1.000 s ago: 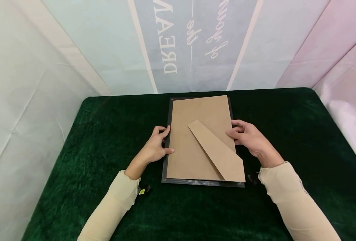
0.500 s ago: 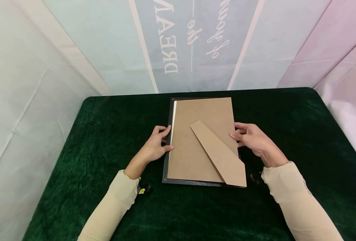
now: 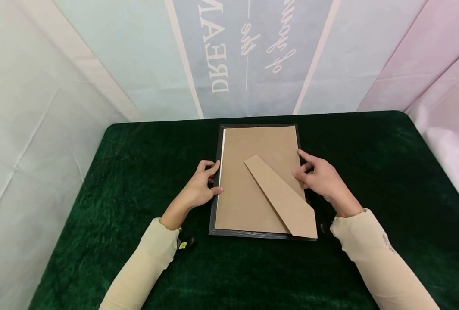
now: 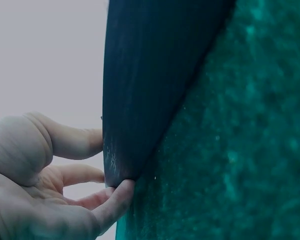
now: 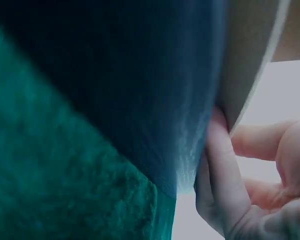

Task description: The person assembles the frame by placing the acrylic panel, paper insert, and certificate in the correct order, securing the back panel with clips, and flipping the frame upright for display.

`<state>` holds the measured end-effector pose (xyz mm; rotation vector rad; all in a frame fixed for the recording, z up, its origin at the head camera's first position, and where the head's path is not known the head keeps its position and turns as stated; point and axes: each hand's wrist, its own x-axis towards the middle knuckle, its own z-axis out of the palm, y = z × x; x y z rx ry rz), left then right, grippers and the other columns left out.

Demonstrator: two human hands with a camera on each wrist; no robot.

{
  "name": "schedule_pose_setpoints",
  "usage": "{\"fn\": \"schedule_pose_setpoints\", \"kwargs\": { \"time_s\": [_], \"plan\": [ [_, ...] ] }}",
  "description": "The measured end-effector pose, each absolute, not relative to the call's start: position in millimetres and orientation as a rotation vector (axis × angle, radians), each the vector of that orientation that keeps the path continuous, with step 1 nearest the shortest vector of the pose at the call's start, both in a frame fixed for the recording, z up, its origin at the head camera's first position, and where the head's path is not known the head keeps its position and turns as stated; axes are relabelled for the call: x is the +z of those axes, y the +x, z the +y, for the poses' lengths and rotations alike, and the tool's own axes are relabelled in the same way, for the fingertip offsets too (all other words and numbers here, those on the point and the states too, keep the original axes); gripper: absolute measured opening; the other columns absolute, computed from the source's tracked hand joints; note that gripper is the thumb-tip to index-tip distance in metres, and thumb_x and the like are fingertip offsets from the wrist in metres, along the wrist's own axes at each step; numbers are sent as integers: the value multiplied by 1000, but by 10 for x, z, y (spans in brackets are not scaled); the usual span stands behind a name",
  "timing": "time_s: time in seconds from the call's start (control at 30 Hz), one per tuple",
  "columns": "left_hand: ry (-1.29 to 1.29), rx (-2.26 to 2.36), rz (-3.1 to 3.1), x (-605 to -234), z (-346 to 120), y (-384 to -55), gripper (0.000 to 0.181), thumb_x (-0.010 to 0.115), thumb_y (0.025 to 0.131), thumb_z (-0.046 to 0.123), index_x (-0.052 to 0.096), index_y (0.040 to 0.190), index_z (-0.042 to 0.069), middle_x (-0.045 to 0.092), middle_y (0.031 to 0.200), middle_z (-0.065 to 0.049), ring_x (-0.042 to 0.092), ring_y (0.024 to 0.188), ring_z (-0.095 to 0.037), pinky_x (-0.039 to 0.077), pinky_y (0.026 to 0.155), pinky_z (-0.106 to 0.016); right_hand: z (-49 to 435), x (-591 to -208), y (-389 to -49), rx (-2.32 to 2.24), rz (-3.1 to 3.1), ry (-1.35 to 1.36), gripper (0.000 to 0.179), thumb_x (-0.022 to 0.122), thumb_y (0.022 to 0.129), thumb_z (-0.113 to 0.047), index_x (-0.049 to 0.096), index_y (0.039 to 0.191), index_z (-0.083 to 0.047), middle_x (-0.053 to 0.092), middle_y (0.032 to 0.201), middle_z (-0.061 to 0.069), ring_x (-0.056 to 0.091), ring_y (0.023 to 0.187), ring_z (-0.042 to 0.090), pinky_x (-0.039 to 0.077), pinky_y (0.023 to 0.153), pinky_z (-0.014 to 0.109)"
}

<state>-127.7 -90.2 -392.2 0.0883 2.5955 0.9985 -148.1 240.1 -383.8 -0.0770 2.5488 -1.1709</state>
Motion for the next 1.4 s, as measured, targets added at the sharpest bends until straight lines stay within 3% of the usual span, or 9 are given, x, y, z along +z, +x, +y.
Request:
{"fn": "schedule_pose_setpoints", "kwargs": {
  "time_s": [0.13, 0.43, 0.63, 0.83, 1.07, 1.23, 1.4],
  "plan": [
    [100, 989, 2596, -3929, -908, -1280, 81, 72, 92, 15, 25, 158, 20, 21, 158, -4, 52, 128, -29, 53, 97, -40, 2377, -3827, -1479, -1079, 2610, -64, 68, 61, 99, -19, 28, 157, -14, 48, 99, 11, 65, 65, 16, 51, 57, 28],
    [148, 962, 2600, -3942, -898, -1236, 80, 70, 94, 17, 24, 158, 22, 11, 166, 0, 53, 131, -28, 53, 99, -42, 2351, -3797, -1503, -1014, 2655, -105, 68, 63, 98, -18, 29, 155, -8, 44, 96, 10, 58, 63, 17, 44, 52, 28],
    [180, 938, 2623, -3936, -873, -1224, 79, 69, 94, 15, 24, 158, 20, 13, 166, 0, 53, 127, -27, 55, 93, -38, 2324, -3753, -1501, -899, 2739, -168, 67, 66, 96, -14, 33, 153, -1, 43, 100, 14, 45, 76, 24, 39, 56, 30],
    [175, 921, 2635, -3919, -869, -1240, 80, 69, 94, 14, 22, 159, 20, 13, 166, 1, 52, 125, -26, 54, 88, -36, 2273, -3708, -1551, -797, 2771, -172, 67, 68, 94, -15, 36, 151, 0, 42, 97, 14, 42, 81, 27, 37, 59, 33],
    [131, 915, 2632, -3932, -854, -1246, 81, 69, 94, 14, 21, 159, 21, 12, 165, 1, 51, 126, -27, 55, 90, -37, 2215, -3704, -1622, -715, 2732, -171, 94, 82, 82, -24, 29, 152, 7, 45, 105, 18, 47, 88, 29, 42, 61, 32],
    [120, 944, 2628, -3946, -866, -1252, 80, 68, 94, 13, 21, 159, 20, 12, 165, 2, 52, 127, -26, 54, 90, -37, 2172, -3707, -1613, -713, 2762, -194, 97, 84, 79, -22, 28, 151, 10, 44, 112, 21, 47, 95, 32, 47, 65, 33],
    [108, 946, 2627, -3959, -875, -1255, 80, 68, 94, 14, 22, 159, 20, 13, 165, 2, 52, 127, -26, 54, 91, -37, 2181, -3700, -1625, -735, 2774, -208, 100, 84, 79, -23, 24, 153, 7, 46, 106, 20, 47, 94, 31, 47, 66, 34]
  ]
}}
